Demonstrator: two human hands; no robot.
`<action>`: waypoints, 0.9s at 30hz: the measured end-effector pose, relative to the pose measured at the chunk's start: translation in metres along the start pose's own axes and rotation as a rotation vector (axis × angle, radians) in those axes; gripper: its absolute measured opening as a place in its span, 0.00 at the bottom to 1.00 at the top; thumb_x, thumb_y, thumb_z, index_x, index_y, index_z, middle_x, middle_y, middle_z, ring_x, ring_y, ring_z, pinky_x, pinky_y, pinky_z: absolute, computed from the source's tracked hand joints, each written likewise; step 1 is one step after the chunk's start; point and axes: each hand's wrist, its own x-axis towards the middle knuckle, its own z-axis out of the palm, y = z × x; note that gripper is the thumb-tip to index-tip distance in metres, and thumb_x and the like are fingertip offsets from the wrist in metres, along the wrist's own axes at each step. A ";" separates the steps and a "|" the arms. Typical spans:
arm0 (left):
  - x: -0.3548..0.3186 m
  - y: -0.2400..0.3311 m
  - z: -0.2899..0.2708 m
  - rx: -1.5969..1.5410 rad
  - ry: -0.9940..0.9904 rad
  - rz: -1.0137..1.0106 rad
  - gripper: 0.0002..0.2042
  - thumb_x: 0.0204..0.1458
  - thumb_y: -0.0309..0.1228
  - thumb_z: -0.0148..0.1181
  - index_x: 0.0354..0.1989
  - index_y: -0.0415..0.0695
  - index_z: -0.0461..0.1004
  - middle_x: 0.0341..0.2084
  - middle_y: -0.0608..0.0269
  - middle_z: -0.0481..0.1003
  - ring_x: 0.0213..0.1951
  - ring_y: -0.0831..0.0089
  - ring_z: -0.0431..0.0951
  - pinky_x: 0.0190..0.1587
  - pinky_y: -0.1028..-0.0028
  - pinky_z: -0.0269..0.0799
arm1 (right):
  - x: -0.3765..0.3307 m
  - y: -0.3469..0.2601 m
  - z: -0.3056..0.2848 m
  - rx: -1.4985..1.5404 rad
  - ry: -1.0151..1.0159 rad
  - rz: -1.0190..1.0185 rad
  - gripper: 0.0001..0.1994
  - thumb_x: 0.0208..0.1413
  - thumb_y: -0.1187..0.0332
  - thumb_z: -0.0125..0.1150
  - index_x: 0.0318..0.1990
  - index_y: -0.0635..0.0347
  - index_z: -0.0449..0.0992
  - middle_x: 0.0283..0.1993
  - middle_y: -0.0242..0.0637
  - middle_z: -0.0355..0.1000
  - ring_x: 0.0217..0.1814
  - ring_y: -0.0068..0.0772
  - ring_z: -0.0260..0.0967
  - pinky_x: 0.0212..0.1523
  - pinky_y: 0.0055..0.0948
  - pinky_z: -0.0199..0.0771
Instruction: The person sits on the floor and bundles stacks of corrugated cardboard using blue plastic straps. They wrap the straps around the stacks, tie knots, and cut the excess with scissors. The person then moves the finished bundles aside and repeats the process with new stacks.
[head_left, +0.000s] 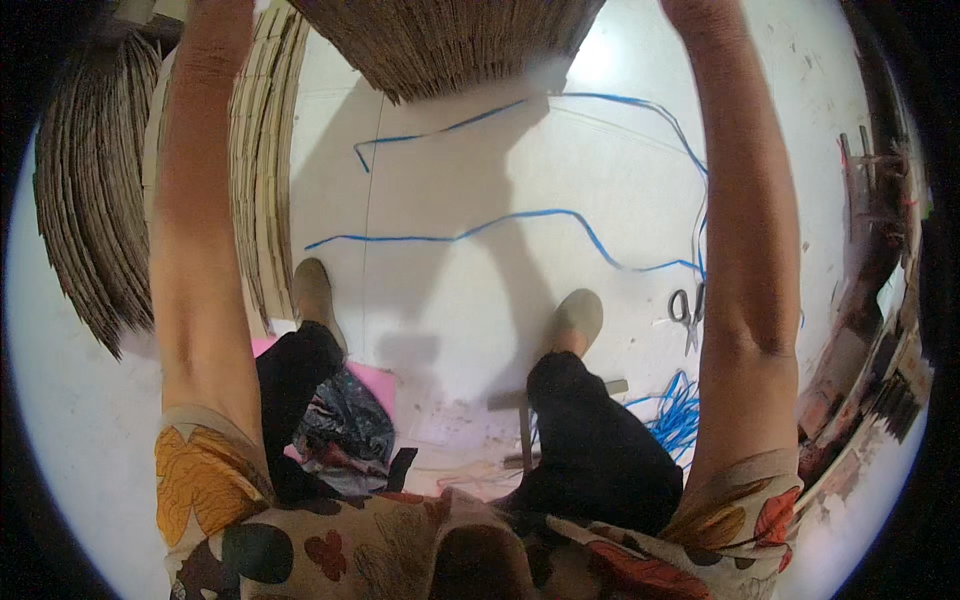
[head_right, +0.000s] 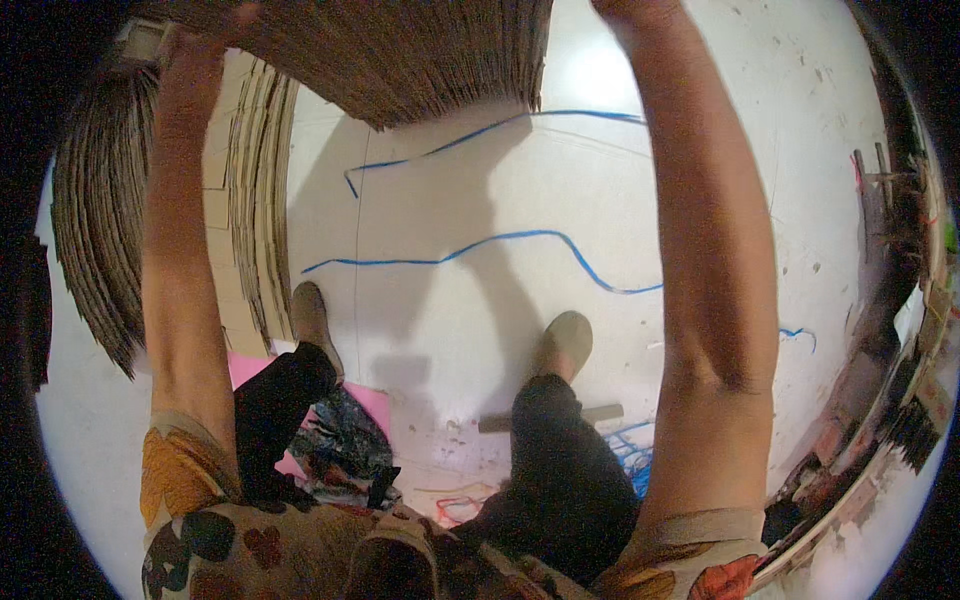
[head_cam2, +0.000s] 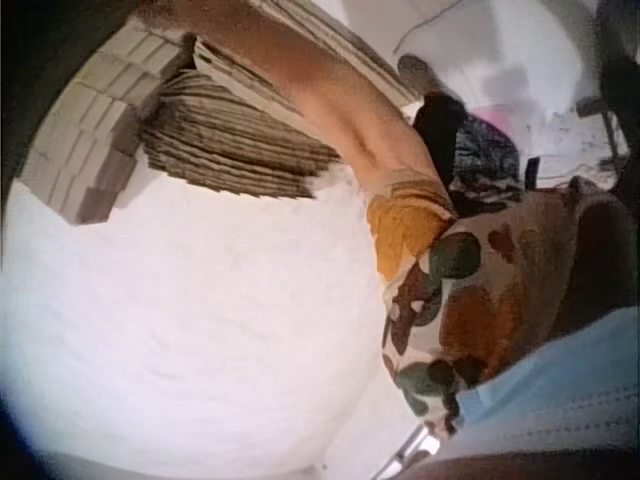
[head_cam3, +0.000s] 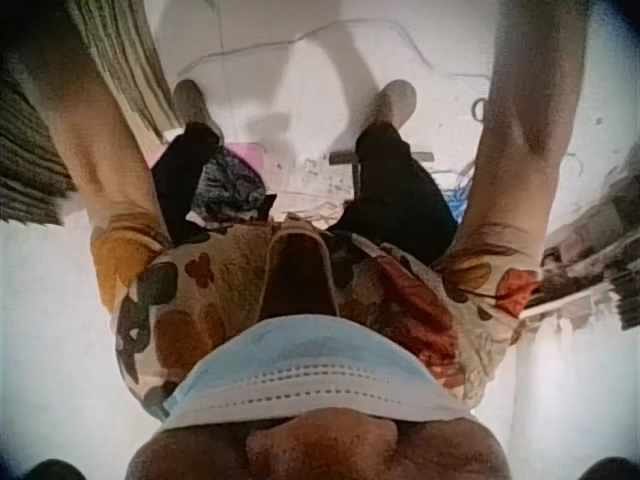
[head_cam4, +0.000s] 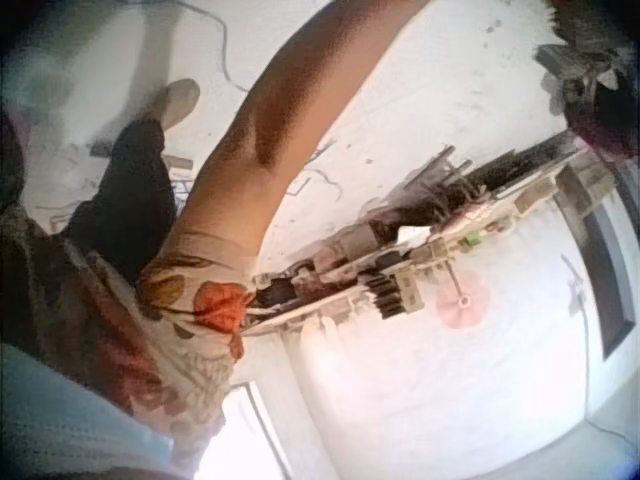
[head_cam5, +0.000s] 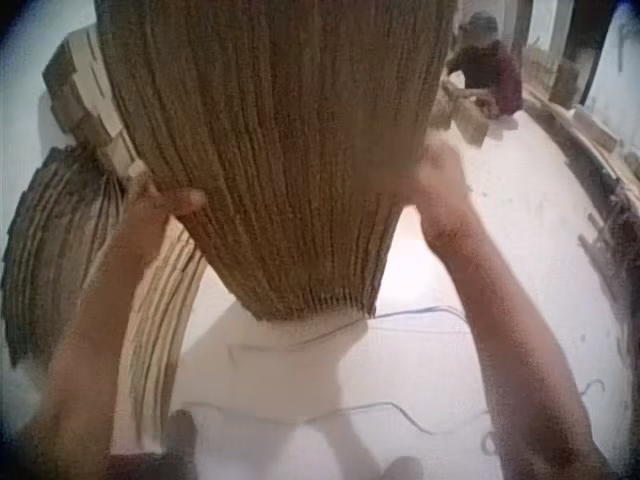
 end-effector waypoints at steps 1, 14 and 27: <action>0.000 0.013 -0.007 0.080 -0.130 0.053 0.42 0.42 0.25 0.66 0.62 0.43 0.43 0.47 0.47 0.68 0.43 0.59 0.74 0.46 0.60 0.72 | -0.005 -0.021 0.001 0.031 0.006 -0.022 0.14 0.44 0.67 0.57 0.37 0.66 0.76 0.31 0.40 0.74 0.28 0.31 0.72 0.31 0.25 0.74; -0.098 -0.046 -0.044 0.560 -0.385 -0.370 0.32 0.34 0.46 0.67 0.44 0.34 0.69 0.31 0.57 0.75 0.35 0.72 0.74 0.42 0.71 0.67 | -0.162 -0.004 0.003 0.134 -0.198 0.814 0.21 0.37 0.60 0.64 0.35 0.70 0.73 0.28 0.43 0.73 0.29 0.35 0.74 0.20 0.31 0.78; -0.251 -0.159 -0.032 0.317 -0.588 -0.745 0.46 0.23 0.40 0.74 0.56 0.34 0.61 0.46 0.48 0.71 0.48 0.58 0.72 0.51 0.62 0.67 | -0.305 0.092 0.015 0.222 -0.349 1.223 0.37 0.40 0.49 0.64 0.54 0.68 0.65 0.43 0.53 0.70 0.39 0.46 0.73 0.24 0.36 0.76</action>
